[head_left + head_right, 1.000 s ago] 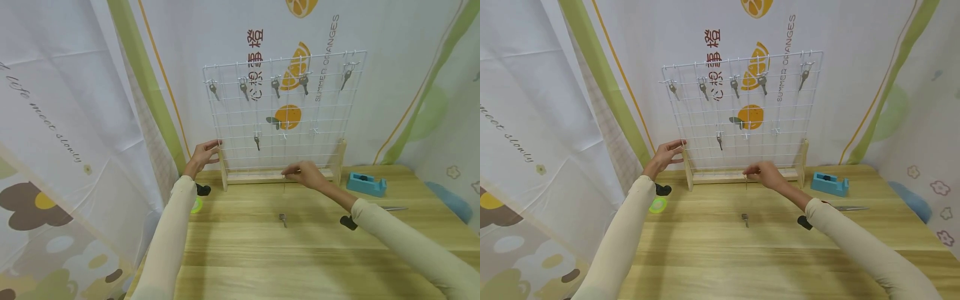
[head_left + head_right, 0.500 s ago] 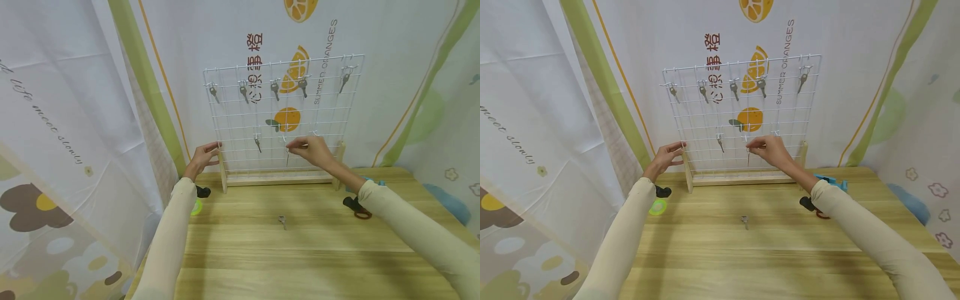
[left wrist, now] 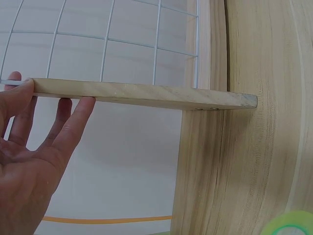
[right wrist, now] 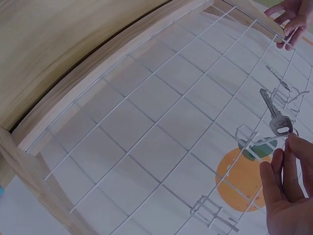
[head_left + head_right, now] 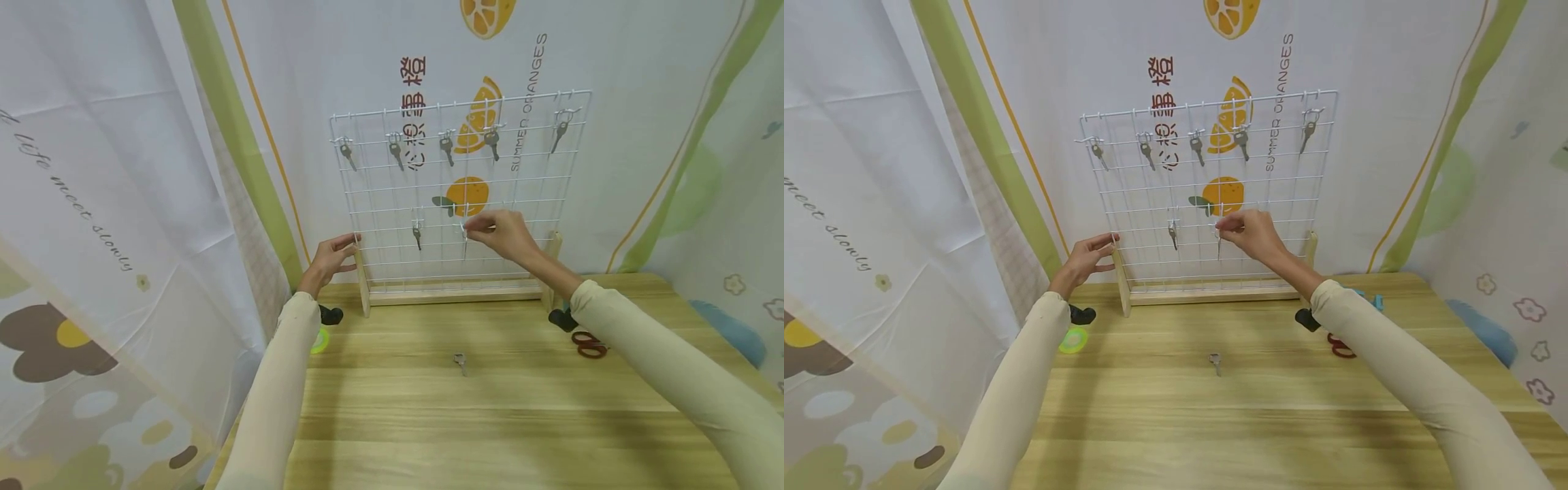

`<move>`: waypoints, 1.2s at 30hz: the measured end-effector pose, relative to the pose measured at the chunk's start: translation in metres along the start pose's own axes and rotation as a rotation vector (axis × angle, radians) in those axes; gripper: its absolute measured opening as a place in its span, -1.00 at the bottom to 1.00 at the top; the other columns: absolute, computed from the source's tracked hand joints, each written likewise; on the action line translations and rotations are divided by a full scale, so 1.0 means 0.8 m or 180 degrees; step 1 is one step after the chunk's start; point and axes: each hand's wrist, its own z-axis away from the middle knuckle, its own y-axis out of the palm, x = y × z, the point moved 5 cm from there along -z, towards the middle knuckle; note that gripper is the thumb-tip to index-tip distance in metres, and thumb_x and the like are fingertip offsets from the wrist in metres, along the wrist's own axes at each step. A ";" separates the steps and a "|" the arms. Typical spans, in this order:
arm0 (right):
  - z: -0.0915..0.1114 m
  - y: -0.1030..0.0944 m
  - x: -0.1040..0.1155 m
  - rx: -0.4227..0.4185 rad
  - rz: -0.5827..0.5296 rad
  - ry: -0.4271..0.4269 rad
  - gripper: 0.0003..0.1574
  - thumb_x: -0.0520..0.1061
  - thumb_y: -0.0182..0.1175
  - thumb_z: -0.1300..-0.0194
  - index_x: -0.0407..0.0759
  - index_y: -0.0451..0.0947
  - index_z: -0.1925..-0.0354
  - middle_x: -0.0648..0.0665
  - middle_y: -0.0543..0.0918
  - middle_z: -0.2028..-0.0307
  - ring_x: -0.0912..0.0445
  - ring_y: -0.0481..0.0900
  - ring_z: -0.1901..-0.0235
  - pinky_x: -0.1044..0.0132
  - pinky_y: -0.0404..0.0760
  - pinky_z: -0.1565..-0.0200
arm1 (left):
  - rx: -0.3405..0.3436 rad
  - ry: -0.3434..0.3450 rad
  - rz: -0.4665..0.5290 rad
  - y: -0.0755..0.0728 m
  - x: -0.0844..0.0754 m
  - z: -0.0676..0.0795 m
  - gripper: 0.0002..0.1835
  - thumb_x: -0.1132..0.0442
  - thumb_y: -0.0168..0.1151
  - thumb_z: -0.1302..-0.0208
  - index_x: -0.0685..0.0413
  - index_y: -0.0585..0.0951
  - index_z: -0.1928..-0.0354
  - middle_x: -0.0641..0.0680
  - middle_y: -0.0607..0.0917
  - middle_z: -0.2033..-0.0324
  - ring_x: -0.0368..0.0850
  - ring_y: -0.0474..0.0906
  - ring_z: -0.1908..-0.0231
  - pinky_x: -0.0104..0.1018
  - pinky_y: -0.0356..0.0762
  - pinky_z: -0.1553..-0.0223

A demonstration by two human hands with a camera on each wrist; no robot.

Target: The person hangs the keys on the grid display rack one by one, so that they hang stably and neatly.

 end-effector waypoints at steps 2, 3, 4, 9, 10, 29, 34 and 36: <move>-0.003 0.002 -0.003 0.0006 0.0011 0.0025 -0.83 -0.33 0.41 -0.34 -0.34 0.78 0.09 -0.30 0.81 0.19 -0.16 0.80 0.17 -0.02 0.80 0.06 | 0.0003 0.0005 -0.0012 0.000 0.001 -0.001 -0.53 0.36 0.08 -0.61 0.12 0.47 -0.48 0.09 0.33 -0.54 0.09 0.28 -0.50 0.10 0.59 -0.27; -0.005 0.003 -0.004 0.0009 0.0019 0.0041 -0.82 -0.34 0.40 -0.34 -0.34 0.77 0.08 -0.30 0.81 0.19 -0.16 0.80 0.17 -0.02 0.80 0.06 | 0.0005 0.0004 -0.0013 0.000 0.001 -0.001 -0.53 0.36 0.09 -0.61 0.12 0.47 -0.48 0.09 0.33 -0.54 0.09 0.28 -0.49 0.10 0.59 -0.27; -0.007 0.003 -0.006 0.0006 0.0025 0.0059 -0.82 -0.34 0.40 -0.34 -0.34 0.77 0.08 -0.30 0.81 0.19 -0.15 0.80 0.17 -0.03 0.80 0.06 | 0.0003 0.0005 -0.0017 0.000 0.002 -0.001 -0.54 0.36 0.09 -0.61 0.12 0.47 -0.48 0.09 0.34 -0.54 0.09 0.29 -0.49 0.10 0.59 -0.27; -0.016 0.007 -0.011 -0.0017 0.0113 0.0094 -0.80 -0.34 0.39 -0.35 -0.37 0.76 0.06 -0.31 0.81 0.17 -0.17 0.79 0.14 -0.05 0.79 0.04 | 0.0004 0.0009 -0.0010 -0.001 0.001 -0.001 -0.54 0.35 0.10 -0.60 0.11 0.48 -0.47 0.08 0.35 -0.53 0.08 0.30 -0.49 0.10 0.60 -0.26; -0.018 0.008 -0.011 -0.0019 0.0128 0.0103 -0.80 -0.34 0.38 -0.36 -0.37 0.76 0.06 -0.31 0.81 0.17 -0.18 0.79 0.14 -0.06 0.79 0.04 | 0.0006 0.0008 -0.0007 -0.001 0.001 -0.001 -0.54 0.35 0.10 -0.60 0.11 0.48 -0.47 0.08 0.34 -0.53 0.09 0.29 -0.49 0.11 0.59 -0.27; -0.028 0.013 -0.025 0.0046 0.0222 0.0232 -0.80 -0.31 0.38 -0.38 -0.38 0.75 0.05 -0.33 0.80 0.15 -0.22 0.77 0.14 -0.10 0.78 0.06 | 0.0014 -0.0011 0.0038 0.001 0.002 -0.002 -0.53 0.36 0.09 -0.61 0.13 0.47 -0.48 0.09 0.34 -0.53 0.10 0.29 -0.49 0.11 0.59 -0.27; -0.024 0.006 -0.021 -0.0001 0.0208 0.0218 -0.81 -0.32 0.38 -0.36 -0.35 0.76 0.06 -0.32 0.80 0.16 -0.21 0.77 0.16 -0.09 0.78 0.07 | 0.0011 -0.0023 0.0020 -0.001 0.004 -0.004 -0.52 0.36 0.09 -0.61 0.12 0.45 -0.49 0.09 0.32 -0.55 0.09 0.28 -0.50 0.09 0.60 -0.26; -0.021 0.003 -0.018 -0.0005 0.0192 0.0194 -0.80 -0.33 0.39 -0.35 -0.34 0.76 0.05 -0.32 0.80 0.16 -0.20 0.78 0.16 -0.08 0.78 0.07 | 0.0007 -0.0031 0.0030 -0.002 0.004 -0.005 -0.52 0.36 0.09 -0.61 0.11 0.45 -0.49 0.08 0.32 -0.54 0.09 0.28 -0.50 0.10 0.60 -0.26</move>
